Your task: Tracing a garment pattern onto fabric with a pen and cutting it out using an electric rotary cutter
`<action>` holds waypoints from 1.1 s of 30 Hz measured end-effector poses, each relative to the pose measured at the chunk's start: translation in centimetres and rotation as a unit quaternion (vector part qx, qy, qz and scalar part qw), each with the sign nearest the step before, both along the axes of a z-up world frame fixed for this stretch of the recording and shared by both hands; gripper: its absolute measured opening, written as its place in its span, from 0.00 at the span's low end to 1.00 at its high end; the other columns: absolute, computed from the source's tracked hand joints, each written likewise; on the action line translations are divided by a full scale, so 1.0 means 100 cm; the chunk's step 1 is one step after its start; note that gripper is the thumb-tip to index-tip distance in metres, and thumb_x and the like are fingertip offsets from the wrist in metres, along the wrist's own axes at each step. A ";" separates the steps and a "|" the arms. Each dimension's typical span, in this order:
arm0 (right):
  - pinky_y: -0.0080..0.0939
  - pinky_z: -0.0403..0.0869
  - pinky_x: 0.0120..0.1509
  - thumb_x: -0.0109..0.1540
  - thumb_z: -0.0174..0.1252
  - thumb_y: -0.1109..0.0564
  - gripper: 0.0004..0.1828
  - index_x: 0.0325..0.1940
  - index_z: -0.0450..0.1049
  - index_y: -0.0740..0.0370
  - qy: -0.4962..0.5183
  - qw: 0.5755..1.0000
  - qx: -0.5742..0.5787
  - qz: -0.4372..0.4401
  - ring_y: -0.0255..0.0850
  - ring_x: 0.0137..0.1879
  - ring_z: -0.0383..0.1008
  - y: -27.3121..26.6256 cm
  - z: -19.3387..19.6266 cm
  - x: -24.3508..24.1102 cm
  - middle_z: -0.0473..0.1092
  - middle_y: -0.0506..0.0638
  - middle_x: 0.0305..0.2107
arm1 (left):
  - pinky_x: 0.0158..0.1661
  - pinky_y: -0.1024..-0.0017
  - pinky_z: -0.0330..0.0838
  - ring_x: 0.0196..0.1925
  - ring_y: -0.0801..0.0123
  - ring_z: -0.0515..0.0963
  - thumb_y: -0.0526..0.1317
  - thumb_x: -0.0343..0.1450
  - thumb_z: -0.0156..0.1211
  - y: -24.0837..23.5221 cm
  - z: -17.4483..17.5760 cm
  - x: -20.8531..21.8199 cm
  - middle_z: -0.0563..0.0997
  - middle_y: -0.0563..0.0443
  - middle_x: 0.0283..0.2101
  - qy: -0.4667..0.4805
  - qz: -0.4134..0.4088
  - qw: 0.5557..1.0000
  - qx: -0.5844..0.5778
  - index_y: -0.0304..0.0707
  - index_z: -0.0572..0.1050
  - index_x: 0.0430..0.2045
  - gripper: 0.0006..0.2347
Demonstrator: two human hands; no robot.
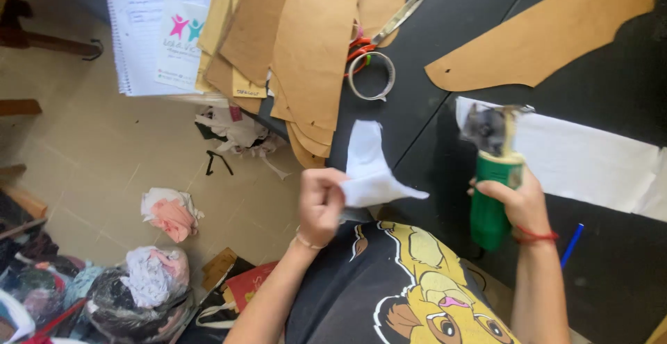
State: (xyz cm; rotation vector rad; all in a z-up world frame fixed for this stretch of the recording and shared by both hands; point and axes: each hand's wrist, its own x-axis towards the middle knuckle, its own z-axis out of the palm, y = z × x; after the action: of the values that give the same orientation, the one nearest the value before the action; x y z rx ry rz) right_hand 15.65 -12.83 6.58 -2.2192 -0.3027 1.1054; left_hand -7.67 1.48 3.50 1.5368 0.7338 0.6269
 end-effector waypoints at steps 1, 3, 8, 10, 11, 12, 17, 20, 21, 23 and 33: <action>0.47 0.67 0.37 0.41 0.58 0.58 0.22 0.37 0.63 0.68 0.044 0.994 0.087 -0.048 0.49 0.33 0.68 -0.018 -0.011 0.003 0.67 0.60 0.28 | 0.29 0.77 0.65 0.26 0.70 0.70 0.34 0.64 0.49 0.000 0.004 -0.018 0.71 0.52 0.26 -0.091 0.145 0.985 -0.031 0.42 0.63 0.28 0.04; 0.43 0.70 0.31 0.44 0.53 0.63 0.20 0.38 0.60 0.72 0.102 0.976 0.170 -0.092 0.50 0.28 0.69 -0.037 -0.016 0.004 0.66 0.61 0.26 | 0.33 0.78 0.58 0.30 0.72 0.64 0.35 0.64 0.49 0.004 -0.004 -0.055 0.65 0.50 0.27 -0.169 0.295 0.939 -0.051 0.40 0.58 0.28 0.07; 0.33 0.71 0.45 0.53 0.49 0.54 0.15 0.42 0.64 0.62 0.090 0.979 0.168 -0.075 0.37 0.39 0.70 -0.071 -0.059 0.021 0.66 0.48 0.34 | 0.30 0.77 0.59 0.28 0.73 0.62 0.34 0.63 0.42 0.038 -0.072 -0.131 0.62 0.51 0.29 0.093 0.582 0.808 0.027 0.37 0.59 0.28 0.04; 0.35 0.69 0.44 0.55 0.46 0.52 0.16 0.44 0.64 0.62 0.094 0.983 0.147 -0.050 0.39 0.40 0.68 -0.074 -0.073 0.024 0.66 0.51 0.34 | 0.35 0.75 0.62 0.34 0.69 0.68 0.36 0.64 0.43 0.061 -0.086 -0.143 0.67 0.49 0.32 0.153 0.564 0.811 0.000 0.38 0.61 0.29 0.05; 0.38 0.68 0.44 0.56 0.44 0.51 0.18 0.46 0.64 0.63 0.089 0.988 0.118 -0.032 0.42 0.42 0.67 -0.082 -0.075 0.028 0.65 0.55 0.35 | 0.40 0.72 0.65 0.39 0.65 0.73 0.38 0.64 0.45 0.068 -0.095 -0.143 0.72 0.48 0.35 0.210 0.536 0.816 -0.040 0.39 0.63 0.31 0.07; 0.38 0.68 0.44 0.56 0.44 0.51 0.18 0.46 0.64 0.63 0.089 0.989 0.116 -0.033 0.42 0.42 0.67 -0.082 -0.073 0.025 0.65 0.55 0.35 | 0.40 0.72 0.65 0.39 0.65 0.73 0.38 0.64 0.45 0.073 -0.111 -0.152 0.72 0.48 0.35 0.212 0.535 0.817 -0.042 0.39 0.63 0.31 0.07; 0.39 0.71 0.38 0.56 0.50 0.61 0.13 0.42 0.59 0.69 0.005 0.983 0.168 -0.073 0.45 0.34 0.68 -0.064 -0.027 0.003 0.64 0.56 0.32 | 0.23 0.70 0.36 0.18 0.73 0.42 0.35 0.56 0.44 0.108 -0.126 -0.128 0.44 0.57 0.14 0.443 0.165 0.857 -0.203 0.45 0.45 0.08 0.13; 0.42 0.70 0.39 0.57 0.49 0.65 0.16 0.46 0.55 0.72 -0.020 0.978 0.176 -0.108 0.49 0.34 0.68 -0.087 -0.026 0.004 0.63 0.61 0.33 | 0.36 0.73 0.68 0.37 0.75 0.75 0.46 0.61 0.48 0.085 -0.028 -0.057 0.78 0.62 0.39 0.547 -0.244 0.788 -0.140 0.50 0.78 0.26 0.10; 0.42 0.70 0.39 0.57 0.49 0.65 0.16 0.46 0.55 0.72 -0.025 0.978 0.173 -0.116 0.49 0.34 0.68 -0.090 -0.021 0.001 0.63 0.61 0.33 | 0.36 0.73 0.68 0.37 0.75 0.75 0.46 0.61 0.48 0.076 -0.009 -0.030 0.78 0.62 0.39 0.545 -0.253 0.787 -0.137 0.50 0.78 0.26 0.10; 0.51 0.68 0.38 0.57 0.45 0.72 0.25 0.57 0.48 0.75 -0.062 0.968 0.207 -0.124 0.56 0.32 0.63 -0.096 -0.010 -0.003 0.59 0.69 0.31 | 0.30 0.78 0.63 0.22 0.80 0.72 0.51 0.61 0.43 0.057 0.033 0.026 0.72 0.64 0.13 0.371 -0.419 0.826 -0.069 0.54 0.76 0.13 0.12; 0.47 0.70 0.33 0.47 0.54 0.65 0.22 0.44 0.59 0.69 -0.036 0.926 0.066 -0.370 0.51 0.28 0.70 -0.160 0.016 -0.017 0.67 0.63 0.28 | 0.55 0.50 0.53 0.58 0.66 0.62 0.38 0.60 0.57 -0.033 -0.059 0.199 0.61 0.50 0.55 0.009 -0.415 0.725 0.549 0.45 0.71 0.36 0.12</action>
State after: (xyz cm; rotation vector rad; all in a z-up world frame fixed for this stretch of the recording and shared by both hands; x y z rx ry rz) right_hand 13.97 -28.83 8.21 -1.9774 0.4026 0.5653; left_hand 12.20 -1.85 -2.45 2.6886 -0.5337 0.3109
